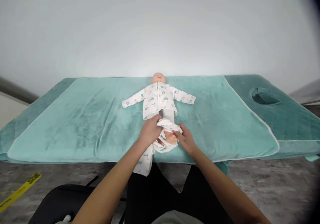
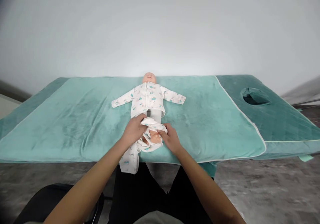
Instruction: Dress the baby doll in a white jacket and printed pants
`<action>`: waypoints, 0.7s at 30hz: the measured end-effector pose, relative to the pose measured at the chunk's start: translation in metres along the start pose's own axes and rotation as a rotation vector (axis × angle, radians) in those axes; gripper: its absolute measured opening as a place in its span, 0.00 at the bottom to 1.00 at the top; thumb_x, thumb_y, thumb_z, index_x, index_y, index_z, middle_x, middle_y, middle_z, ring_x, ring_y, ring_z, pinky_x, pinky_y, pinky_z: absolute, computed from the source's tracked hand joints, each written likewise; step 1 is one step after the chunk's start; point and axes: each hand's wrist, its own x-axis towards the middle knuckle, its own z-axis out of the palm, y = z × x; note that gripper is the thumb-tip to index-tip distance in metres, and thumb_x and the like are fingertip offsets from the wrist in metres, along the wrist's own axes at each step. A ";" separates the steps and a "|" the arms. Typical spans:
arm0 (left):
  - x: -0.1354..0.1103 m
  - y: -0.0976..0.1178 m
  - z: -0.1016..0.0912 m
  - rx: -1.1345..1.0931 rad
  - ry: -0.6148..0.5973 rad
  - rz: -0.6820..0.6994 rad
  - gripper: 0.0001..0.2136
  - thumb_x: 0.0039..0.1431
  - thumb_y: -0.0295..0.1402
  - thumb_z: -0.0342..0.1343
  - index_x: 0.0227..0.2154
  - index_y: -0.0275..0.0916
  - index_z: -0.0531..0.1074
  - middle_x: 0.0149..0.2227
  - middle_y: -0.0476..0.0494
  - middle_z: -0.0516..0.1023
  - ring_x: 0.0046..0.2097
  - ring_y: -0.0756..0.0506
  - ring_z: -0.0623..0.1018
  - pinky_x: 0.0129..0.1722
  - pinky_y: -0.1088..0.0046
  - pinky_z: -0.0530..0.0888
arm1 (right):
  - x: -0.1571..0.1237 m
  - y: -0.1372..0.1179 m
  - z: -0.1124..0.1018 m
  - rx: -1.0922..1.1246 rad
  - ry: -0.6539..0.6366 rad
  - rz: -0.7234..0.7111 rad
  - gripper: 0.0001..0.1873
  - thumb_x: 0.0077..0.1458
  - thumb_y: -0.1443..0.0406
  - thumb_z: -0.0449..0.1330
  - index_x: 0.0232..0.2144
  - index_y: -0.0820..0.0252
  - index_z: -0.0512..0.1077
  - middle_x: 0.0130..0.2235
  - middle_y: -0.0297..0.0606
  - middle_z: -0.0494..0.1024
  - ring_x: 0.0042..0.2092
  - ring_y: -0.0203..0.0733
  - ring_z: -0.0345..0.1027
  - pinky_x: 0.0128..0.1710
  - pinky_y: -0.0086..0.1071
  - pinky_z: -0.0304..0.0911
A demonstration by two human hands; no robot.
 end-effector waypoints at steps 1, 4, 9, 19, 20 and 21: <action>0.004 0.002 0.001 0.042 0.027 0.016 0.09 0.52 0.23 0.51 0.34 0.41 0.70 0.35 0.46 0.77 0.38 0.43 0.76 0.37 0.69 0.69 | 0.003 0.003 -0.003 -0.027 0.011 -0.013 0.13 0.55 0.53 0.60 0.34 0.57 0.70 0.30 0.31 0.70 0.33 0.41 0.62 0.35 0.33 0.58; 0.008 0.007 -0.001 0.046 -0.024 0.069 0.06 0.54 0.25 0.52 0.34 0.40 0.70 0.37 0.45 0.76 0.42 0.42 0.75 0.43 0.67 0.69 | 0.016 0.012 -0.018 -0.046 0.007 -0.043 0.14 0.56 0.53 0.60 0.34 0.57 0.70 0.29 0.31 0.70 0.33 0.40 0.61 0.35 0.33 0.58; -0.001 0.002 -0.015 -0.055 -0.086 0.096 0.05 0.57 0.34 0.55 0.35 0.40 0.69 0.42 0.43 0.72 0.44 0.43 0.73 0.46 0.67 0.70 | 0.030 0.019 -0.041 0.087 -0.035 0.015 0.18 0.56 0.51 0.60 0.30 0.60 0.72 0.28 0.32 0.70 0.33 0.38 0.60 0.34 0.32 0.58; -0.031 -0.007 0.003 0.111 -0.200 0.178 0.11 0.63 0.41 0.56 0.44 0.43 0.70 0.47 0.45 0.73 0.45 0.43 0.74 0.43 0.66 0.70 | 0.031 0.033 -0.052 0.660 -0.108 0.055 0.21 0.44 0.55 0.73 0.37 0.57 0.74 0.38 0.34 0.75 0.36 0.38 0.66 0.39 0.33 0.61; -0.033 -0.006 0.006 0.110 -0.184 0.188 0.13 0.61 0.41 0.58 0.46 0.42 0.70 0.50 0.44 0.72 0.49 0.42 0.74 0.46 0.66 0.70 | 0.031 0.033 -0.053 0.679 -0.130 0.047 0.22 0.42 0.53 0.74 0.37 0.56 0.74 0.39 0.35 0.75 0.37 0.39 0.67 0.40 0.34 0.62; -0.033 -0.004 0.008 0.114 -0.162 0.195 0.15 0.60 0.40 0.59 0.47 0.42 0.69 0.53 0.42 0.71 0.52 0.41 0.73 0.48 0.66 0.69 | 0.031 0.033 -0.053 0.689 -0.147 0.038 0.23 0.41 0.52 0.74 0.36 0.56 0.74 0.40 0.35 0.74 0.38 0.39 0.67 0.40 0.34 0.62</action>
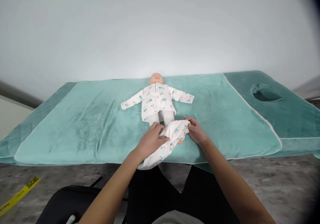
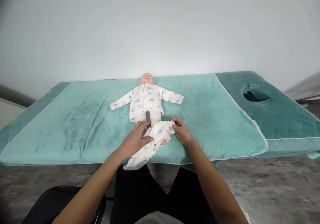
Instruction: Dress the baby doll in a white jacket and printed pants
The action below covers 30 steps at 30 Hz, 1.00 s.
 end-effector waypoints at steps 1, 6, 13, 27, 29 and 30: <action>0.001 0.003 0.001 0.011 0.015 -0.002 0.15 0.59 0.39 0.60 0.47 0.41 0.70 0.53 0.41 0.71 0.53 0.41 0.72 0.48 0.66 0.69 | 0.000 0.000 0.000 -0.002 -0.013 -0.006 0.24 0.40 0.51 0.75 0.35 0.55 0.74 0.39 0.34 0.74 0.38 0.39 0.66 0.39 0.33 0.62; -0.004 0.027 -0.002 0.018 0.056 -0.176 0.04 0.58 0.33 0.55 0.30 0.41 0.66 0.32 0.49 0.74 0.35 0.45 0.73 0.33 0.70 0.64 | 0.002 0.006 0.000 -0.094 -0.006 -0.055 0.19 0.40 0.57 0.75 0.30 0.55 0.71 0.35 0.31 0.69 0.36 0.37 0.61 0.37 0.31 0.59; -0.059 0.060 0.006 -0.440 -0.057 -0.243 0.06 0.57 0.34 0.58 0.30 0.41 0.66 0.22 0.55 0.68 0.23 0.50 0.68 0.25 0.74 0.61 | 0.001 0.008 -0.001 -0.265 -0.097 -0.090 0.11 0.43 0.67 0.67 0.29 0.55 0.69 0.35 0.31 0.69 0.36 0.38 0.60 0.37 0.31 0.57; -0.035 0.030 0.053 0.123 0.108 0.050 0.14 0.61 0.46 0.60 0.38 0.41 0.70 0.41 0.44 0.73 0.44 0.41 0.74 0.43 0.63 0.70 | -0.002 0.012 -0.005 -0.219 -0.159 -0.152 0.08 0.51 0.68 0.66 0.35 0.54 0.74 0.40 0.33 0.72 0.41 0.40 0.64 0.42 0.31 0.58; -0.042 0.033 0.060 0.183 0.066 0.139 0.16 0.57 0.47 0.63 0.39 0.41 0.71 0.42 0.44 0.74 0.46 0.40 0.74 0.47 0.59 0.70 | -0.002 0.013 -0.006 -0.227 -0.119 -0.127 0.08 0.51 0.68 0.65 0.35 0.54 0.73 0.37 0.32 0.70 0.38 0.39 0.62 0.38 0.31 0.57; -0.045 0.034 0.065 0.231 0.058 0.173 0.16 0.57 0.46 0.64 0.40 0.41 0.71 0.44 0.43 0.74 0.48 0.39 0.74 0.49 0.57 0.69 | -0.002 0.013 -0.006 -0.232 -0.101 -0.115 0.08 0.51 0.68 0.65 0.34 0.54 0.73 0.35 0.31 0.70 0.37 0.38 0.61 0.37 0.30 0.56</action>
